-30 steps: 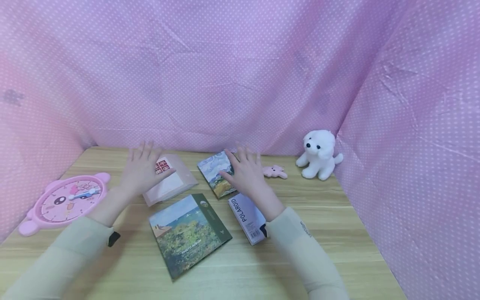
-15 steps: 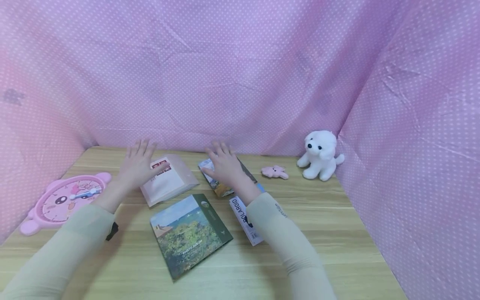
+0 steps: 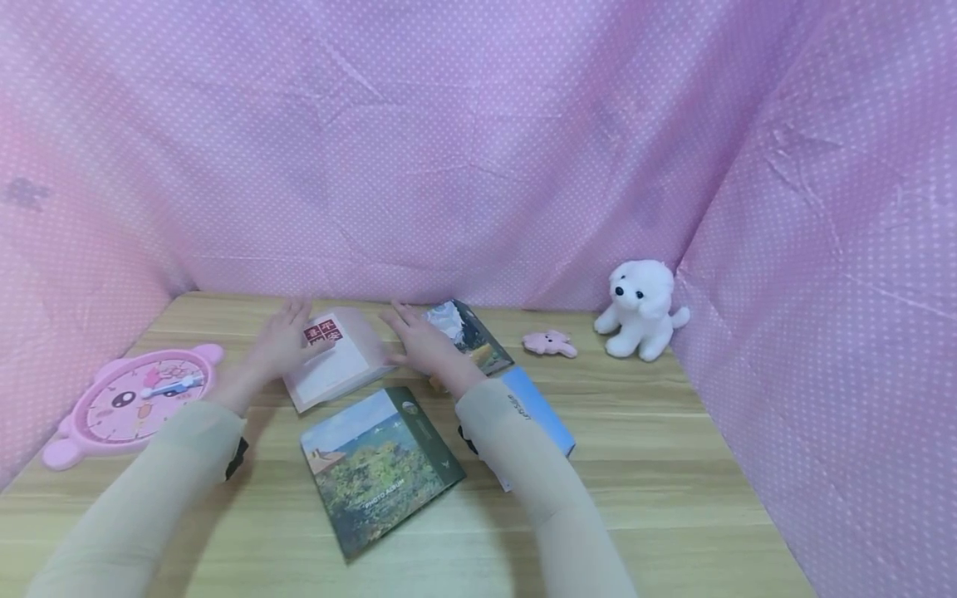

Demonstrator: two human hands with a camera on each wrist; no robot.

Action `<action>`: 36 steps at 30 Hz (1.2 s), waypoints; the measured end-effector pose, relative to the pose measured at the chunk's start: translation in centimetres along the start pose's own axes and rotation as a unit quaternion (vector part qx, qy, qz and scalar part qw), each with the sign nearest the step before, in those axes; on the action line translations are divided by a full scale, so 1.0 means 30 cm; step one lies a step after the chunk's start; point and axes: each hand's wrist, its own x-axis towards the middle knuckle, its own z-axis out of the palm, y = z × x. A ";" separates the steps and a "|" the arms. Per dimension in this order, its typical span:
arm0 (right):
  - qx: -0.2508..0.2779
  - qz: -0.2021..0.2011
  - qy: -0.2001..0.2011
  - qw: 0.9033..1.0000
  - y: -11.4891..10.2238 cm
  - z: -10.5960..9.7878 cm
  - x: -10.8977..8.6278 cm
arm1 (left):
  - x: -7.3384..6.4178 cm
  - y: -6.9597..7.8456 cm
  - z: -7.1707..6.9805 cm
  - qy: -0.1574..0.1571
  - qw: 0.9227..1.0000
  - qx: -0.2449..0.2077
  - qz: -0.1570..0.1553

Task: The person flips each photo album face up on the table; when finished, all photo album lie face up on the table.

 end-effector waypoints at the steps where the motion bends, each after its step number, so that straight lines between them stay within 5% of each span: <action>1: 0.009 0.009 -0.012 1.000 0.002 0.009 0.004 | 0.001 -0.005 0.005 -0.002 1.000 -0.003 0.001; 13: 0.082 0.047 -0.093 0.991 -0.008 0.080 0.043 | 0.021 -0.024 0.028 0.001 0.998 -0.063 -0.020; 18: 0.073 0.062 -0.099 0.990 -0.010 0.088 0.050 | 0.034 -0.027 0.030 -0.007 0.998 -0.057 -0.016; 26: 0.042 0.031 -0.090 0.995 -0.013 0.111 0.062 | 0.039 -0.030 0.011 -0.040 0.996 -0.075 -0.021; 36: 0.131 0.036 -0.104 0.985 -0.022 0.110 0.068 | 0.018 -0.008 -0.033 -0.074 0.991 -0.109 -0.023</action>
